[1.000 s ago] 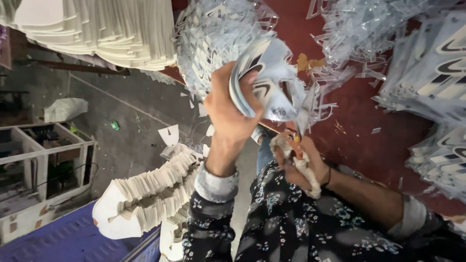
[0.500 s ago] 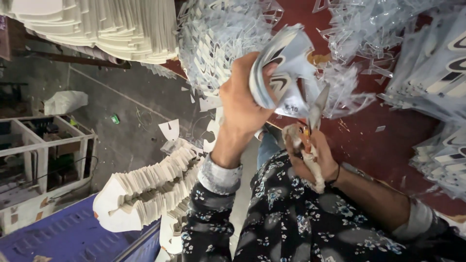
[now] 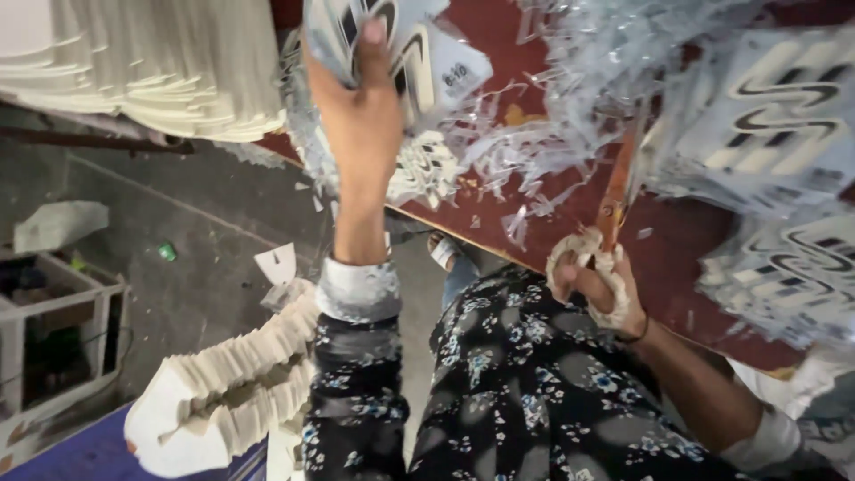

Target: The person uses scissors to trim the edges of small, clear plastic bags containing white items. They repeatedly pick up stacks of these bags, cut them, and place them on a table. The workspace is cluttered with stacks of similar items and plastic scraps.

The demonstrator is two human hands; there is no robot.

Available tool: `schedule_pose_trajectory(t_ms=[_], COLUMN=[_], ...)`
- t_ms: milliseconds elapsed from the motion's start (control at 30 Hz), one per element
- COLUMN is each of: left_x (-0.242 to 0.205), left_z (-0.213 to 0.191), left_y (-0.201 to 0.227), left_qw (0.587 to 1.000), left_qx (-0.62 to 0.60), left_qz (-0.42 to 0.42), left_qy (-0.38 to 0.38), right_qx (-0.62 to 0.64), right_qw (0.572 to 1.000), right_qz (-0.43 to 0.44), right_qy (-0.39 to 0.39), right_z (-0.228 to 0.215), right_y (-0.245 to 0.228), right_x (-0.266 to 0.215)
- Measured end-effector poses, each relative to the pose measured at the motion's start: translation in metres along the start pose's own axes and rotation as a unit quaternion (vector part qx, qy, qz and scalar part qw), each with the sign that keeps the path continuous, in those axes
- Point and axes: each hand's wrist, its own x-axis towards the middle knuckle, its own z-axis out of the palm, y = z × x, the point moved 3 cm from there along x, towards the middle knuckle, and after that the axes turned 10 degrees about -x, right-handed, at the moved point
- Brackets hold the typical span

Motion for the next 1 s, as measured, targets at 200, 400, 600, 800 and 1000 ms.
schedule_pose_trajectory(t_ms=[200,400,600,800,1000], left_x=[-0.062,-0.078,-0.095,-0.098,-0.137], left_z=[0.051,0.182,0.288,0.216,0.006], left_y=[-0.029,0.036,-0.05,-0.063,-0.069], left_qw=[0.957,0.898,0.962,0.982,0.983], left_qx=[-0.126,-0.138,0.102,0.163,0.084], left_qz=[-0.254,-0.351,-0.014,0.048,-0.161], left_qy=[-0.06,-0.225,-0.252,-0.08,-0.011], right_qx=[-0.669,-0.826,-0.876,-0.89,-0.894], right_qw=[0.714,0.517,0.425,0.338,0.324], right_qz=[0.142,0.142,0.09,0.237,0.302], right_qy=[0.15,0.172,0.208,0.193,0.058], right_z=[0.043,0.019,0.018,-0.009,-0.004], right_y=[-0.072,-0.047,-0.055,-0.072,-0.101], right_x=[-0.018,-0.043,-0.046,-0.059,-0.05])
